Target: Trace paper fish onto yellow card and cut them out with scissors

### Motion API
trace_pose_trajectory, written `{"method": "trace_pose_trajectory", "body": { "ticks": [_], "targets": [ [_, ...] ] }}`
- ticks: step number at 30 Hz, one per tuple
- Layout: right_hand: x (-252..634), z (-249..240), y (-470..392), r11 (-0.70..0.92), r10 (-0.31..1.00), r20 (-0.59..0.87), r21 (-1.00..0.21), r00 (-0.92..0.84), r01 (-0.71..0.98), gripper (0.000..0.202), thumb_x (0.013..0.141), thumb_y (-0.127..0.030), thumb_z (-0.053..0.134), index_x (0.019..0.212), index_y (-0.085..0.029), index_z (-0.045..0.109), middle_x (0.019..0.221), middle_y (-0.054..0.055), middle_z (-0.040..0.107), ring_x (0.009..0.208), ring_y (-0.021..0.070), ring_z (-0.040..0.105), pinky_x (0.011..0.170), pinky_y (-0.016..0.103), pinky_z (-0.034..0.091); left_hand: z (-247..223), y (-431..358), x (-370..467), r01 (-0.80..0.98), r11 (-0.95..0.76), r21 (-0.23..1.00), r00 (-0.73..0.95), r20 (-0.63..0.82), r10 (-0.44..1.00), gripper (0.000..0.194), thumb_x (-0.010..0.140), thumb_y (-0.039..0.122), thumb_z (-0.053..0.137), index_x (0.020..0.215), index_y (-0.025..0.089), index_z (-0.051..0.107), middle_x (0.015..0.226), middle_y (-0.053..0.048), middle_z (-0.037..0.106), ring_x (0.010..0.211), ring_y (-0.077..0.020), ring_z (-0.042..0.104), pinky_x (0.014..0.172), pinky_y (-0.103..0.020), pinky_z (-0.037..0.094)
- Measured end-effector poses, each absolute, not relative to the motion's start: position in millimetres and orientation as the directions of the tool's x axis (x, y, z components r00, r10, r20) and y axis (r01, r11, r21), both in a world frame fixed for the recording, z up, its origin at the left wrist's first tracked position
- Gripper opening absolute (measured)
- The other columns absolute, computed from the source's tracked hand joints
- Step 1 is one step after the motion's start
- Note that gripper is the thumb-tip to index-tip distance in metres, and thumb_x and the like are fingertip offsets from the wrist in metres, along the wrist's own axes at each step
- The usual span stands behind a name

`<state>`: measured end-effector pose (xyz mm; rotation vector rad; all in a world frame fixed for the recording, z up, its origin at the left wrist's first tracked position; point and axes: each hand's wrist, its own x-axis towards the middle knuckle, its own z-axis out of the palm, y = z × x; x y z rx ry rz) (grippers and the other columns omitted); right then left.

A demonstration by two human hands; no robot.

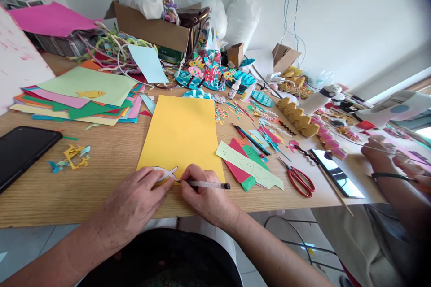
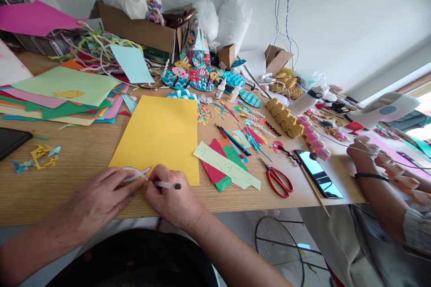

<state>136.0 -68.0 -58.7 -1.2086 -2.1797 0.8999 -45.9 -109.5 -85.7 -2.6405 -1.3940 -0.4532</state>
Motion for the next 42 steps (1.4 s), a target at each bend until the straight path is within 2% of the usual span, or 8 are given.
{"method": "trace_pose_trajectory", "body": {
  "ticks": [6,18,32,42],
  "targets": [
    [137,-61,-65,0.395,0.865,0.142,-0.785,-0.482,0.478,0.010,0.071,-0.010,0.047,0.068,-0.019,0.049,0.053,-0.007,0.046,0.046,0.0079,0.041,0.048,0.018,0.032,-83,-109,-46,0.821,-0.570,0.021,0.537,0.307,0.785,0.032,0.079,0.007,0.050,0.109,0.013,0.060,0.096,-0.010,0.060,0.092,-0.0242,0.054,0.084,-0.041,0.050],
    [135,-64,-63,0.377,0.879,0.143,-0.791,-0.454,0.482,0.009,0.073,-0.013,0.047,0.068,-0.019,0.048,0.053,-0.006,0.047,0.047,0.0080,0.043,0.049,0.018,0.034,-83,-109,-45,0.824,-0.567,0.024,0.531,0.318,0.785,0.034,0.077,0.005,0.049,0.109,0.013,0.060,0.095,-0.010,0.060,0.092,-0.0244,0.054,0.084,-0.039,0.049],
    [127,-65,-59,0.342,0.884,0.093,-0.797,-0.459,0.498,0.006,0.077,-0.015,0.050,0.074,-0.019,0.054,0.059,-0.004,0.056,0.052,0.0091,0.050,0.051,0.018,0.038,-84,-110,-45,0.834,-0.548,0.064,0.495,0.353,0.794,0.031,0.086,0.011,0.041,0.111,0.018,0.059,0.096,-0.008,0.060,0.093,-0.0236,0.054,0.083,-0.039,0.048],
    [132,-62,-62,0.368,0.876,0.112,-0.782,-0.468,0.503,0.008,0.074,-0.012,0.048,0.071,-0.019,0.052,0.057,-0.004,0.053,0.050,0.0089,0.048,0.050,0.018,0.035,-84,-111,-45,0.828,-0.560,0.024,0.524,0.320,0.789,0.032,0.082,0.007,0.046,0.110,0.012,0.060,0.095,-0.010,0.059,0.092,-0.0243,0.053,0.085,-0.040,0.047]
  ]
}}
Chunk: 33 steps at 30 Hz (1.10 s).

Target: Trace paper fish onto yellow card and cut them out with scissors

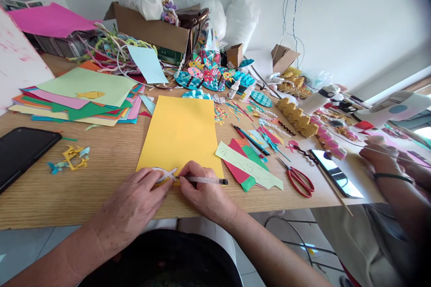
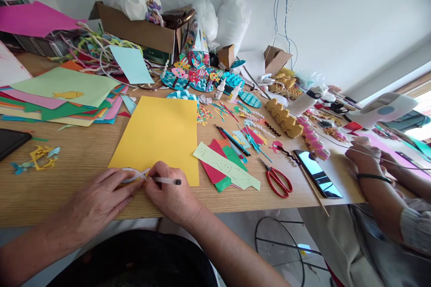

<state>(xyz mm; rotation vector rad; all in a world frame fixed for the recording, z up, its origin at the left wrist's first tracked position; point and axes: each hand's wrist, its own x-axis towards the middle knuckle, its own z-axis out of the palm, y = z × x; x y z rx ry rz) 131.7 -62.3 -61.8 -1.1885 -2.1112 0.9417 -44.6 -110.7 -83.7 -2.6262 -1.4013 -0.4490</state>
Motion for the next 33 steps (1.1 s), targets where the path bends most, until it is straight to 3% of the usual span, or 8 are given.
{"method": "trace_pose_trajectory", "body": {
  "ticks": [19,33],
  "targets": [
    [138.4,-62.2,-66.2,0.397,0.865,0.147,-0.786,-0.480,0.474,0.009,0.073,-0.012,0.048,0.069,-0.019,0.050,0.054,-0.006,0.048,0.048,0.0081,0.043,0.050,0.018,0.033,-89.1,-111.3,-46.7,0.826,-0.559,0.076,0.505,0.344,0.792,0.030,0.086,0.011,0.044,0.111,0.016,0.059,0.100,-0.009,0.058,0.097,-0.0232,0.051,0.088,-0.041,0.047],
    [138.0,-61.2,-66.2,0.373,0.862,0.109,-0.797,-0.495,0.475,0.008,0.074,-0.012,0.048,0.070,-0.018,0.051,0.054,-0.005,0.049,0.047,0.0076,0.044,0.048,0.017,0.032,-83.3,-110.1,-44.8,0.811,-0.584,0.034,0.539,0.347,0.768,0.030,0.080,0.007,0.049,0.108,0.010,0.062,0.095,-0.011,0.059,0.091,-0.0253,0.052,0.083,-0.042,0.049]
  ]
}}
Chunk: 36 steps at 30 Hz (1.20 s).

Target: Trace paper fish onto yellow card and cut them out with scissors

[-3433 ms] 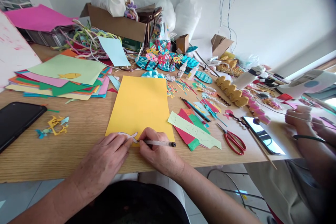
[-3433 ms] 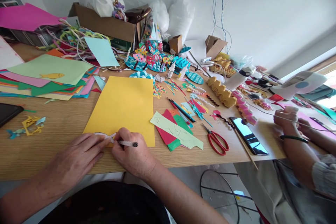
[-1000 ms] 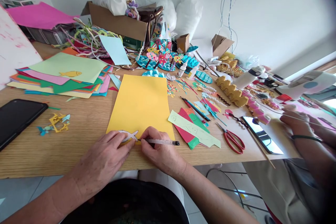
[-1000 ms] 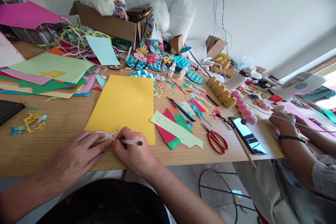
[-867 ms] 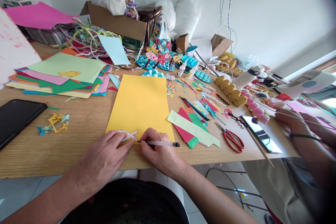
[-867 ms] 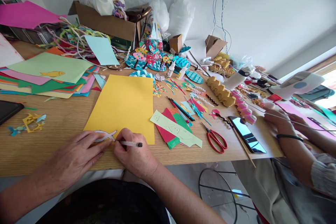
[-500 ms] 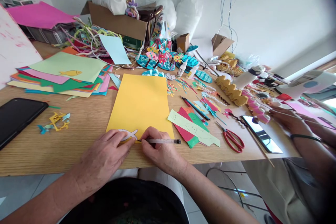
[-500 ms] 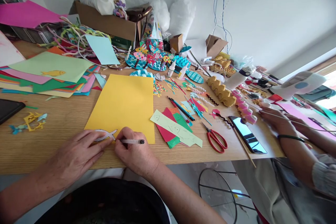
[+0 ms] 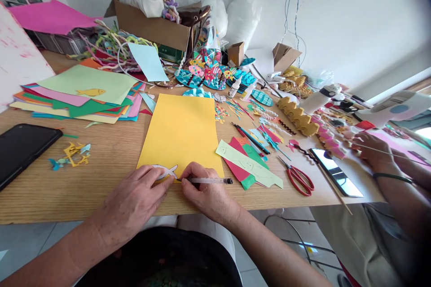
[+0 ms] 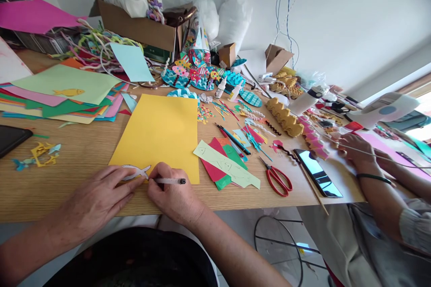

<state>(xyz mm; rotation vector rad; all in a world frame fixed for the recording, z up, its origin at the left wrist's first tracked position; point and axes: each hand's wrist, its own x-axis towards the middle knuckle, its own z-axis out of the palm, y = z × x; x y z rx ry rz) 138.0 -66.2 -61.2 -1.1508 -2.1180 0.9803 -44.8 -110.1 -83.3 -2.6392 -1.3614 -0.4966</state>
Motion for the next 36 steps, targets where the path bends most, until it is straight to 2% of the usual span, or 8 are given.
{"method": "trace_pose_trajectory", "body": {
  "ticks": [7,15,21,25,36],
  "targets": [
    [134,-62,-65,0.383,0.863,0.115,-0.785,-0.492,0.488,0.008,0.074,-0.013,0.047,0.070,-0.019,0.051,0.058,-0.004,0.051,0.051,0.0091,0.047,0.051,0.019,0.034,-89,-110,-47,0.810,-0.585,0.053,0.534,0.350,0.770,0.031,0.080,0.009,0.049,0.109,0.011,0.060,0.097,-0.010,0.058,0.093,-0.0254,0.052,0.084,-0.042,0.048],
    [134,-60,-65,0.365,0.859,0.098,-0.806,-0.503,0.467,0.008,0.074,-0.013,0.047,0.070,-0.020,0.050,0.056,-0.006,0.049,0.049,0.0088,0.044,0.052,0.019,0.035,-87,-110,-45,0.821,-0.567,0.070,0.501,0.389,0.773,0.031,0.087,0.011,0.039,0.112,0.014,0.057,0.098,-0.008,0.060,0.092,-0.0220,0.054,0.085,-0.038,0.047],
    [133,-59,-64,0.353,0.860,0.089,-0.815,-0.503,0.459,0.008,0.074,-0.013,0.047,0.070,-0.020,0.050,0.055,-0.006,0.048,0.048,0.0085,0.043,0.052,0.019,0.035,-87,-111,-47,0.829,-0.556,0.061,0.483,0.425,0.766,0.027,0.088,0.017,0.039,0.104,0.009,0.059,0.100,-0.011,0.063,0.094,-0.0243,0.055,0.084,-0.039,0.047],
    [132,-58,-62,0.361,0.856,0.082,-0.802,-0.510,0.476,0.009,0.073,-0.013,0.048,0.070,-0.020,0.051,0.056,-0.006,0.049,0.049,0.0086,0.044,0.051,0.019,0.034,-87,-112,-48,0.834,-0.549,0.062,0.476,0.423,0.771,0.028,0.089,0.017,0.037,0.104,0.010,0.059,0.100,-0.010,0.065,0.094,-0.0235,0.057,0.085,-0.038,0.046],
    [124,-60,-58,0.392,0.846,0.092,-0.776,-0.525,0.494,0.009,0.074,-0.012,0.050,0.072,-0.019,0.054,0.060,-0.004,0.054,0.053,0.0091,0.047,0.051,0.019,0.035,-92,-108,-53,0.817,-0.574,0.062,0.505,0.405,0.762,0.030,0.088,0.009,0.036,0.105,0.009,0.060,0.101,-0.010,0.065,0.096,-0.0221,0.057,0.089,-0.037,0.047]
  ]
}}
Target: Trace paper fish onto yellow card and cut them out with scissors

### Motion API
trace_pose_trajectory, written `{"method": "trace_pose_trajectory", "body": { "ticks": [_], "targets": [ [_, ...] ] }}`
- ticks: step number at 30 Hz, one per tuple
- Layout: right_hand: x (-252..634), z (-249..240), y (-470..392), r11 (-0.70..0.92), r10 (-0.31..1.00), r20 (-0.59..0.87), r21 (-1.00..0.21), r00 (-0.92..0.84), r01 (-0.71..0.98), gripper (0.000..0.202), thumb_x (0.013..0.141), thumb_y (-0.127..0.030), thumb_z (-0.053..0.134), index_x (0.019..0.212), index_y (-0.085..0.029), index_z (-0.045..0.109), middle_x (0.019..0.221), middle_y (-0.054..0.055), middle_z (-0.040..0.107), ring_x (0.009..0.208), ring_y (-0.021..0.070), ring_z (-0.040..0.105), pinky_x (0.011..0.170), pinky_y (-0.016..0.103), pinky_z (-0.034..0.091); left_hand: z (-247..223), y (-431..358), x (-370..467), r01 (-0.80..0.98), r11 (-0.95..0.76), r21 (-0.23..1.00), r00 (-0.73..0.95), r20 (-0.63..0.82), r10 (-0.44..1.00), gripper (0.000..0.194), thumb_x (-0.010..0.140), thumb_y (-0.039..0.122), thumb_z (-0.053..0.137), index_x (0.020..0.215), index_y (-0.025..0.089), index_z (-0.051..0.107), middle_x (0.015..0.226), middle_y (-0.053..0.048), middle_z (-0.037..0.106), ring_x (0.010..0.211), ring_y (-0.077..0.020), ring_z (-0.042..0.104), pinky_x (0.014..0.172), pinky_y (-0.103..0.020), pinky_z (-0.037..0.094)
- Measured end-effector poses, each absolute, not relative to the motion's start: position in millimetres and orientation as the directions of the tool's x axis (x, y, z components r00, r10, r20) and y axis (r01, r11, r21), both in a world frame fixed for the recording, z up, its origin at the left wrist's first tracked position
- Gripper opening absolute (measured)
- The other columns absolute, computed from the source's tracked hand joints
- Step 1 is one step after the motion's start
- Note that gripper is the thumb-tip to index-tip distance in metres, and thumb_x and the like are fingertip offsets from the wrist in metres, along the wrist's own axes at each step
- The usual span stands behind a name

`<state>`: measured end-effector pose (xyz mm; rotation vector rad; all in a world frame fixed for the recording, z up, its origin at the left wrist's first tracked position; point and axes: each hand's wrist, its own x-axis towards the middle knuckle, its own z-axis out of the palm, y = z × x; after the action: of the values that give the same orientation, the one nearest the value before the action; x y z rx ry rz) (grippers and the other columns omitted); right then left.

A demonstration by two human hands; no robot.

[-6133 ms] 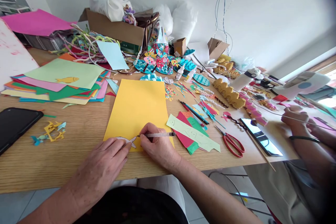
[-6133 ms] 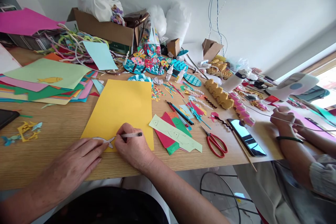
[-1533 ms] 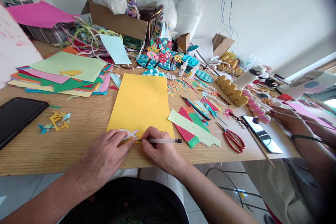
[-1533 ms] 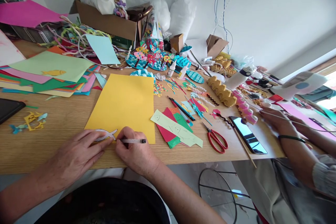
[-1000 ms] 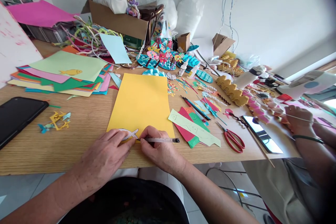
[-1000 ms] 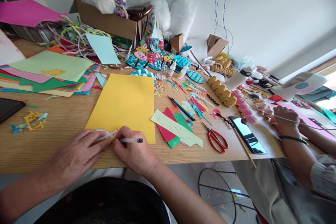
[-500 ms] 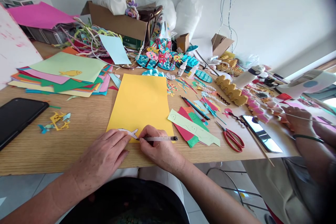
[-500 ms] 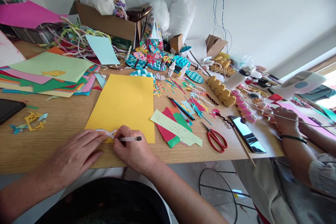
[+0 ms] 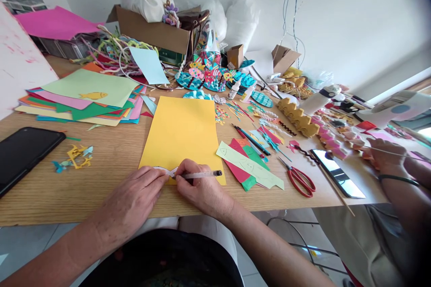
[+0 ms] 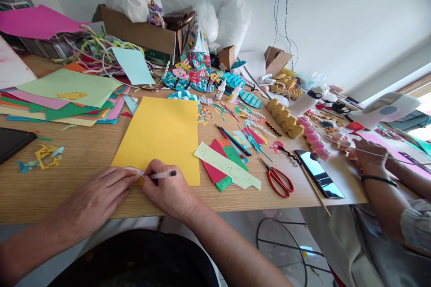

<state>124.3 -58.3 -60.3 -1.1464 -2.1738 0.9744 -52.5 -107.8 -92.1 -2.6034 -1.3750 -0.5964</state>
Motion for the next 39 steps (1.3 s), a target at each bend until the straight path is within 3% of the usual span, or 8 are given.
{"method": "trace_pose_trajectory", "body": {
  "ticks": [10,21,30,39],
  "targets": [
    [118,-61,-56,0.394,0.846,0.101,-0.780,-0.523,0.485,0.008,0.075,-0.013,0.049,0.071,-0.018,0.054,0.056,-0.004,0.051,0.050,0.0085,0.045,0.049,0.018,0.034,-88,-108,-53,0.814,-0.577,0.071,0.501,0.419,0.757,0.030,0.086,0.006,0.035,0.099,0.010,0.061,0.097,-0.010,0.066,0.091,-0.0217,0.058,0.085,-0.037,0.049],
    [123,-60,-57,0.384,0.847,0.091,-0.787,-0.525,0.483,0.009,0.073,-0.011,0.050,0.070,-0.019,0.054,0.057,-0.005,0.051,0.050,0.0080,0.044,0.049,0.017,0.033,-93,-107,-59,0.785,-0.595,0.169,0.483,0.434,0.761,0.038,0.080,-0.001,0.035,0.103,0.012,0.062,0.103,-0.008,0.065,0.097,-0.0192,0.058,0.091,-0.033,0.047],
    [118,-62,-58,0.391,0.850,0.100,-0.777,-0.517,0.494,0.008,0.074,-0.013,0.049,0.070,-0.019,0.052,0.055,-0.005,0.050,0.049,0.0085,0.045,0.049,0.018,0.034,-87,-104,-60,0.776,-0.616,0.135,0.500,0.463,0.732,0.044,0.075,-0.005,0.030,0.100,0.013,0.063,0.100,-0.008,0.068,0.094,-0.0170,0.061,0.088,-0.030,0.051],
    [117,-61,-60,0.391,0.850,0.100,-0.778,-0.517,0.491,0.010,0.073,-0.011,0.048,0.071,-0.020,0.052,0.055,-0.005,0.049,0.049,0.0087,0.044,0.049,0.018,0.034,-90,-102,-64,0.761,-0.598,0.250,0.460,0.442,0.770,0.046,0.076,-0.004,0.028,0.103,0.014,0.060,0.100,-0.006,0.068,0.095,-0.0160,0.061,0.087,-0.031,0.052]
  ]
}}
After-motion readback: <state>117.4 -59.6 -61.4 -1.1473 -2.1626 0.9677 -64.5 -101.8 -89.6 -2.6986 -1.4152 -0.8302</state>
